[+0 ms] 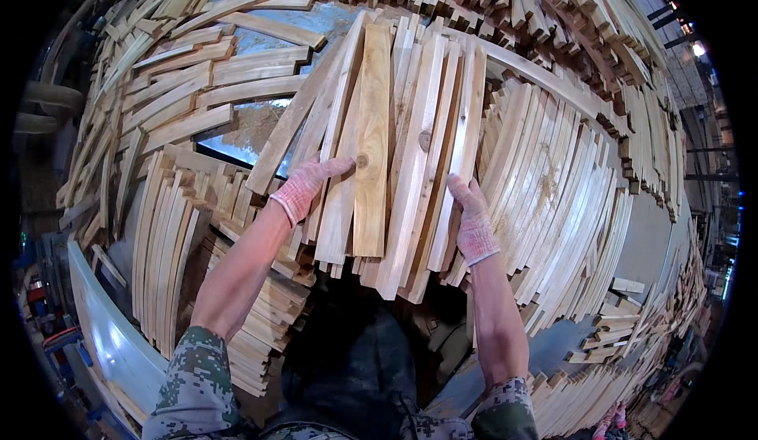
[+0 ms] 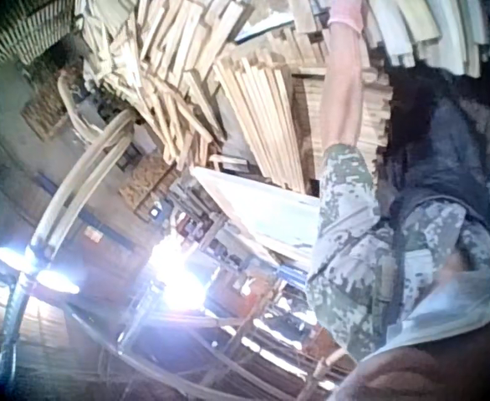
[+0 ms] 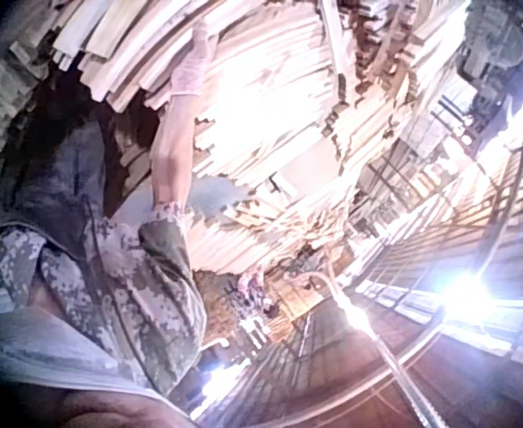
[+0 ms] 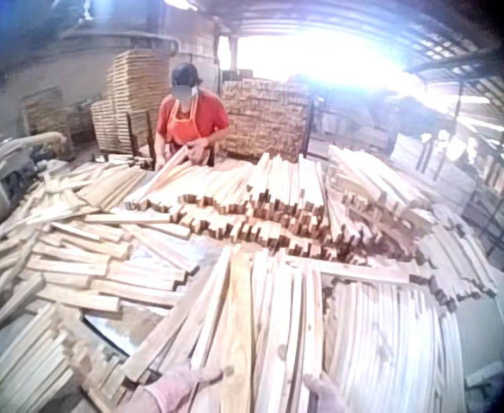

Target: The person repeatedly picks up stacks of light-colored wooden planks from a table and places them onto a conveyor belt. The worker wears pink gloves and a camouflage shirt, handling the wood in a repetitive loop within a factory setting.

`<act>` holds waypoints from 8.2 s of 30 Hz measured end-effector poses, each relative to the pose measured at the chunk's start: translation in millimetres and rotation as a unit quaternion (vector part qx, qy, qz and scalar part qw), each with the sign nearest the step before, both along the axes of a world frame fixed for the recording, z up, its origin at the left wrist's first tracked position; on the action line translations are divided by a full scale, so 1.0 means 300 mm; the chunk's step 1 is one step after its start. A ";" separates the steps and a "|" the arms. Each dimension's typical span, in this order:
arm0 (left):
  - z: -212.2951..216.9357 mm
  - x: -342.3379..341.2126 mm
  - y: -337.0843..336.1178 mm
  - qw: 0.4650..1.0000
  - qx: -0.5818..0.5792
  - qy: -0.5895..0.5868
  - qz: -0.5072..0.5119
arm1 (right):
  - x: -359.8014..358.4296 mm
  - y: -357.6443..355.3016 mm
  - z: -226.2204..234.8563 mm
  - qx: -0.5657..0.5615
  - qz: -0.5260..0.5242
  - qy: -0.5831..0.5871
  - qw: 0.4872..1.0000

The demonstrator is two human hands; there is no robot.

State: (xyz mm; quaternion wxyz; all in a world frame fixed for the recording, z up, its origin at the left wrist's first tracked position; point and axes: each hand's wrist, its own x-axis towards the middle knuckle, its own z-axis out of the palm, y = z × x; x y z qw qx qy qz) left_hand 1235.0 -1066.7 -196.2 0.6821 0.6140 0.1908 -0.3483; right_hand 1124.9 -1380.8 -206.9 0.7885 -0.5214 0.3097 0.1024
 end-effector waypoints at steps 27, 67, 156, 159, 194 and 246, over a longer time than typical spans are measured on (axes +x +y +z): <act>0.273 -0.193 0.076 0.986 -0.148 -0.071 -0.016 | -0.101 0.061 0.253 -0.046 0.003 -0.033 0.998; 0.755 -2.866 1.673 0.795 0.050 -0.197 0.572 | -1.504 2.250 0.792 0.080 0.650 -0.118 0.746; 0.468 -3.078 2.551 0.694 0.332 -0.212 0.603 | -1.307 2.901 0.797 -0.566 0.615 -0.290 0.466; 0.484 -3.091 2.573 0.768 0.483 -0.108 0.407 | -1.356 2.945 0.853 -0.542 0.650 -0.291 0.446; 0.508 -2.929 2.459 0.744 0.497 -0.150 0.421 | -1.694 3.013 0.923 -0.495 0.643 -0.347 0.471; 0.545 -3.096 2.695 0.665 0.722 -0.019 0.189 | -1.459 3.032 0.818 -0.117 0.632 -0.281 0.712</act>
